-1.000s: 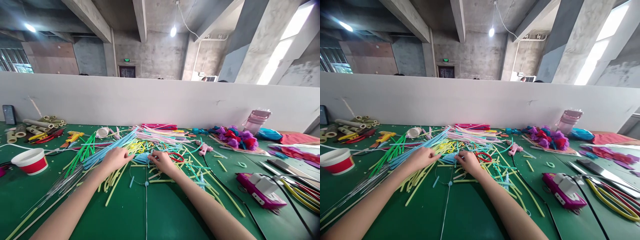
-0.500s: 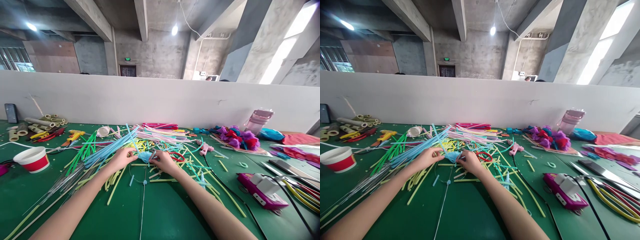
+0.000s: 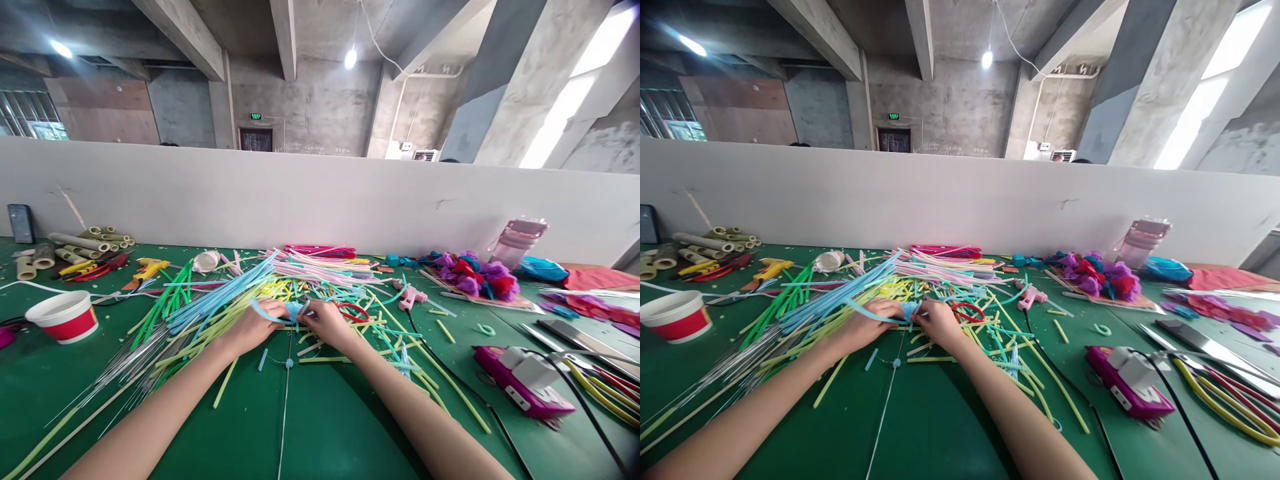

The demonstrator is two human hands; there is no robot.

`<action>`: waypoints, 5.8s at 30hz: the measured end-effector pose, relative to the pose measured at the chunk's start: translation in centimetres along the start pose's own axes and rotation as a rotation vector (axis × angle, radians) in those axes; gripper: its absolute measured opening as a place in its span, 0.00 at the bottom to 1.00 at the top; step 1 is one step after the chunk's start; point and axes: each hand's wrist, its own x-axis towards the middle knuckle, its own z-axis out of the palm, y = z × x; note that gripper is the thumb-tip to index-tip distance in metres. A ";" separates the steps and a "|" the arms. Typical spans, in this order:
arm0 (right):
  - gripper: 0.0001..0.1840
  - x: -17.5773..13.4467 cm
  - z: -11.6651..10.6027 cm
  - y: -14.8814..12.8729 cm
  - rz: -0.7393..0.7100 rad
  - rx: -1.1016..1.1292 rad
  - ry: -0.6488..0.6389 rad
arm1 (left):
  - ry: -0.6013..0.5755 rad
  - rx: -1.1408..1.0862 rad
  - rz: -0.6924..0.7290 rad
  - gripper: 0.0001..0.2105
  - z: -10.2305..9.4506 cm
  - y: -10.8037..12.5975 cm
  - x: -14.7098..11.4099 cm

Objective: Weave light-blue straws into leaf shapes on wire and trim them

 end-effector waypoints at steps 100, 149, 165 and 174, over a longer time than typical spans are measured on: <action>0.12 0.1 1.8 -1.2 -0.178 -0.020 0.062 | 0.231 -0.461 -0.282 0.04 0.9 0.9 1.0; 0.03 -0.3 -0.4 -0.6 -0.109 0.069 0.078 | 0.227 -0.445 -0.261 0.06 0.2 1.4 0.5; 0.06 0.2 0.8 0.6 0.020 0.166 0.131 | 0.195 -0.394 -0.215 0.04 0.1 2.0 0.1; 0.12 0.5 0.0 1.2 0.139 0.284 0.177 | 0.180 -0.384 -0.204 0.05 -0.7 2.2 0.1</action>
